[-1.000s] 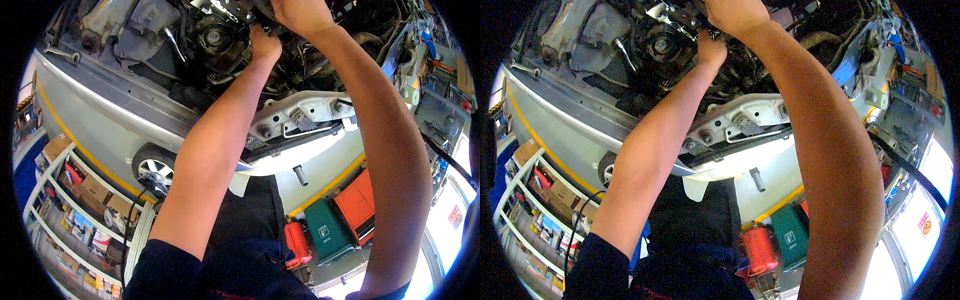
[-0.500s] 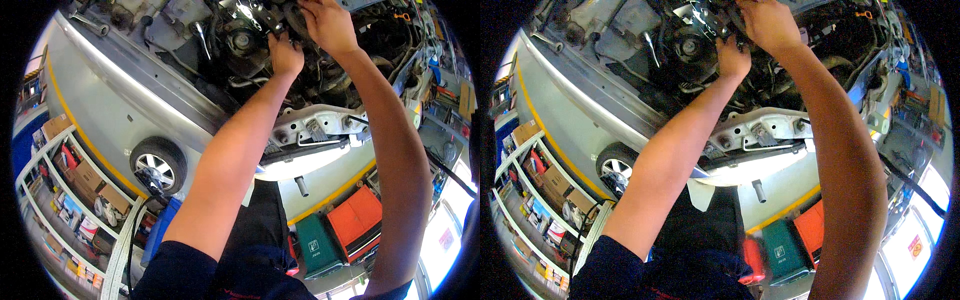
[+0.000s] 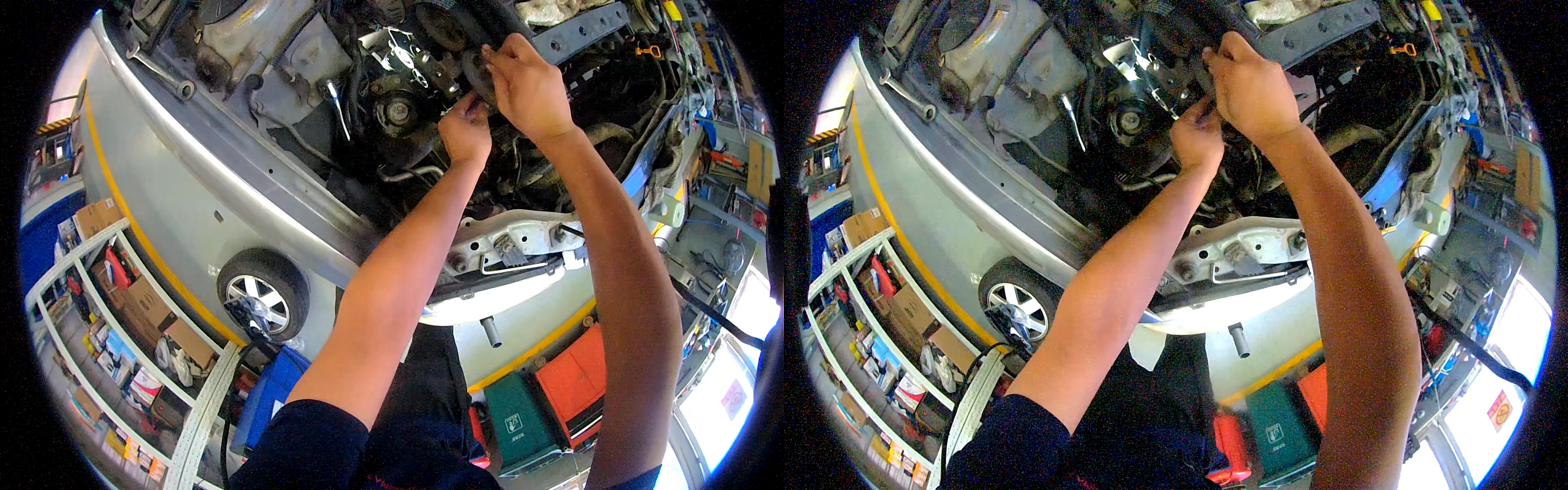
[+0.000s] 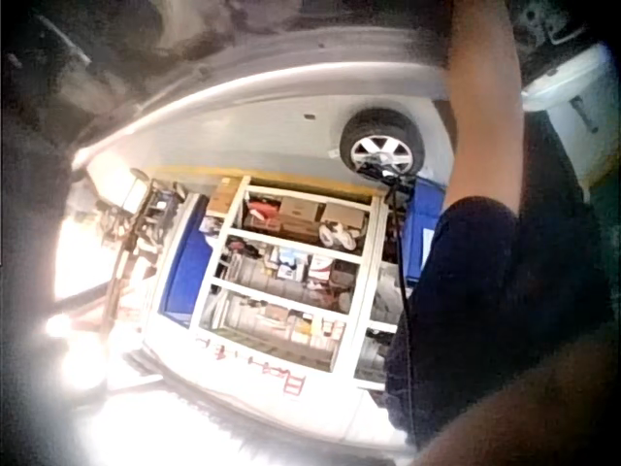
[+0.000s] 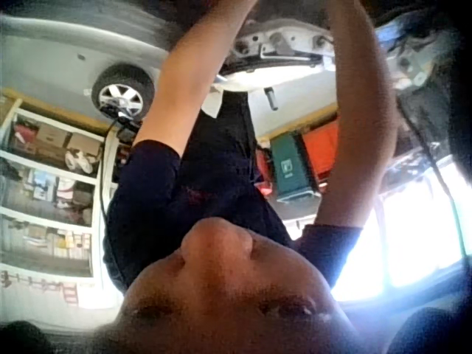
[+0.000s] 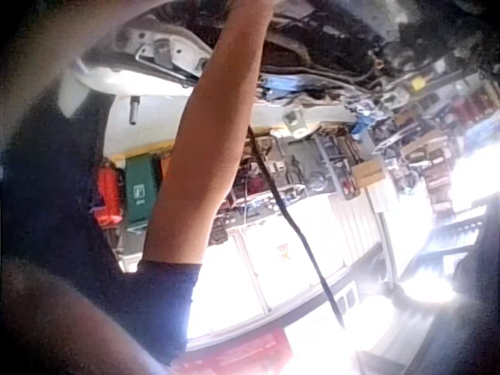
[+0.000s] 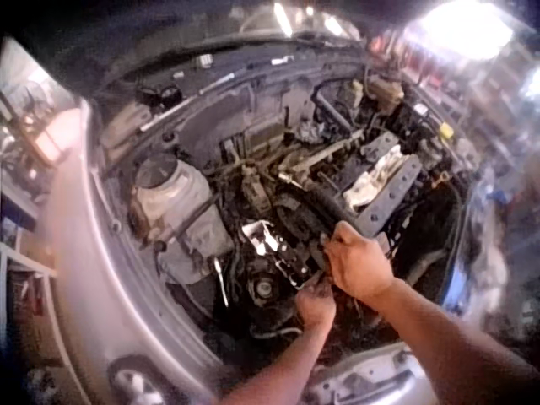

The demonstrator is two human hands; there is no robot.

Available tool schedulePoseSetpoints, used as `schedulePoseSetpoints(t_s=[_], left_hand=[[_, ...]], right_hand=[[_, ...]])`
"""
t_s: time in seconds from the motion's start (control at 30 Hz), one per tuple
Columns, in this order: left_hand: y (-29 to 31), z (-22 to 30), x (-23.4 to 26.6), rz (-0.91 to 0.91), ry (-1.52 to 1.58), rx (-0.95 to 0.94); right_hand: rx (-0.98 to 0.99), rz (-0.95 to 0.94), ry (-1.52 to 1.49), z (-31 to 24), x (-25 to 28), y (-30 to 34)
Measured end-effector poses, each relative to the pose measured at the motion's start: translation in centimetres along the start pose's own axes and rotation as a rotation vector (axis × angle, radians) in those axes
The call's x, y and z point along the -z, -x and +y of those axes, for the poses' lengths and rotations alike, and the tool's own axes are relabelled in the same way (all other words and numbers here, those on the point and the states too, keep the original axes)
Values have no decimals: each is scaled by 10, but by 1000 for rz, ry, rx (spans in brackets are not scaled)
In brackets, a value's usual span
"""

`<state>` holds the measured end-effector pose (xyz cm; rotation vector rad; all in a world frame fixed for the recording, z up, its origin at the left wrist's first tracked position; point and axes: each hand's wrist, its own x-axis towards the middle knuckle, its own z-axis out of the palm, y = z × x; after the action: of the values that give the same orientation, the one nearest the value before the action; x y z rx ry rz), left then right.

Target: The person installs a serpentine belt onto the engine pulleys of a silver car. They use a ratchet to loosen and tighten the tensioner bolt to route the belt correctly around the various pulleys. The person also briefly works on the front wheel area with a ratchet before returning to the engine bay to finalize the belt installation.

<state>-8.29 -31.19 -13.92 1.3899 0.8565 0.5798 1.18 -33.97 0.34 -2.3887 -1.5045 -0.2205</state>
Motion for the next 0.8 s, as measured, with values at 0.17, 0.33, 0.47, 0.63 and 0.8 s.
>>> schedulePoseSetpoints(t_s=[0.17,0.33,0.47,0.63,0.8], left_hand=[[-6,-2,10,8,-124,-9],[-21,52,42,176,-229,-24],[-79,87,69,322,-194,-230],[-162,93,84,70,-575,-571],[-209,88,98,-405,-784,-428]], right_hand=[[6,29,-70,-6,-3,-5],[-59,-20,-52,-6,4,-1],[-54,-49,-39,-5,6,-1],[-73,4,-78,-13,5,-4],[-18,22,-70,-10,3,-5]])
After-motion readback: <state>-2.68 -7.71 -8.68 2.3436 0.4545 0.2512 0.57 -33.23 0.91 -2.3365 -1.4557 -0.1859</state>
